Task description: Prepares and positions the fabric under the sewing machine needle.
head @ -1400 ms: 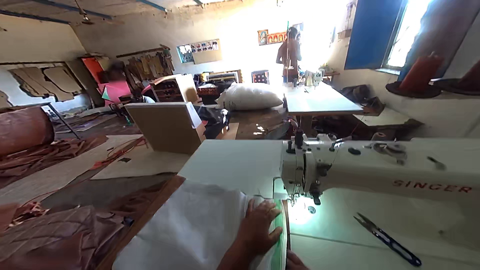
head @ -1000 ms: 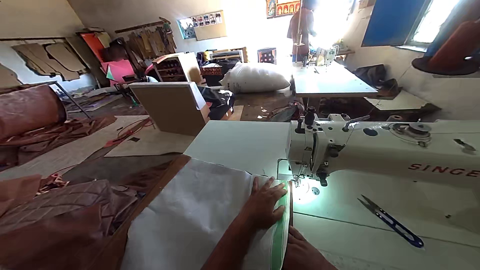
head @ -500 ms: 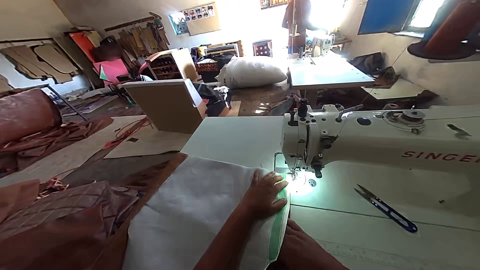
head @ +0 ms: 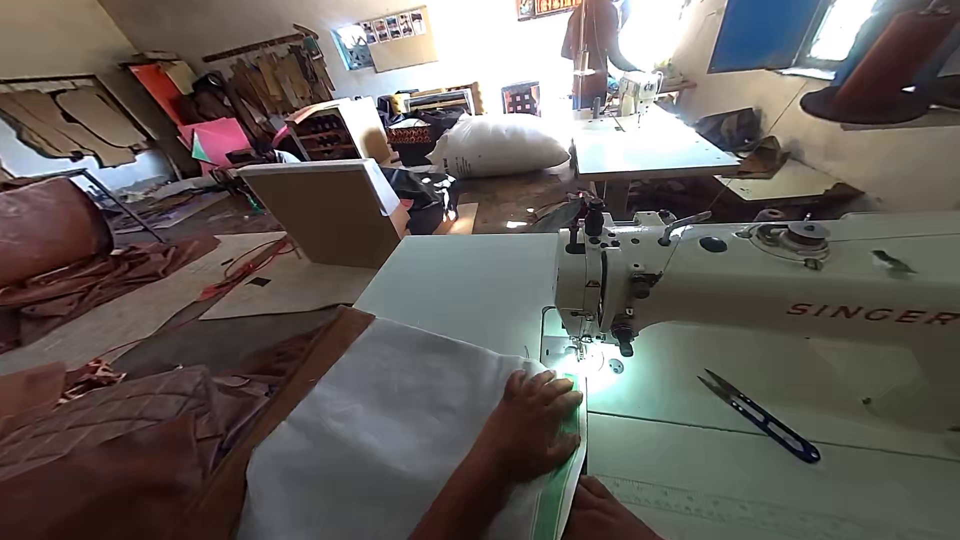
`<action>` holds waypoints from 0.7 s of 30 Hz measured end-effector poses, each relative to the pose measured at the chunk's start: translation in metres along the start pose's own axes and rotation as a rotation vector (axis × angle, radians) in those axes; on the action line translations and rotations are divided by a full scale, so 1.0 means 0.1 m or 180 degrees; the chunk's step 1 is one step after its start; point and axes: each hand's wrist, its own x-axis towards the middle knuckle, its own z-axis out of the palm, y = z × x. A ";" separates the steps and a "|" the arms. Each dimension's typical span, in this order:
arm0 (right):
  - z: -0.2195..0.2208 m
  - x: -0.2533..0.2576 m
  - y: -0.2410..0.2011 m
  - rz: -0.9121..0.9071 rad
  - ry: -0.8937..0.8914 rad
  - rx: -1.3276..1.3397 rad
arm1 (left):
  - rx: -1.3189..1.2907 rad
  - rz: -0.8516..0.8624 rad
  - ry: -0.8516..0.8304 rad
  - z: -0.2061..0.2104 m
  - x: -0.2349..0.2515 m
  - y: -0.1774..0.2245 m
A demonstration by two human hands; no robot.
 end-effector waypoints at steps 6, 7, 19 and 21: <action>-0.26 -0.08 0.30 -0.0257 0.0778 0.0304 | -0.0019 0.0005 -0.0107 -0.04 0.02 0.02; -0.29 -0.09 0.41 -0.0062 0.1195 0.0069 | -0.0041 0.0005 -0.0085 -0.03 0.02 0.01; -0.61 0.15 1.05 0.1098 0.1119 -0.1354 | -0.0202 0.0033 -0.0022 -0.06 0.15 -0.01; -0.57 0.15 1.06 0.1132 0.1328 -0.1443 | -0.0184 0.0026 -0.0035 -0.08 0.20 -0.02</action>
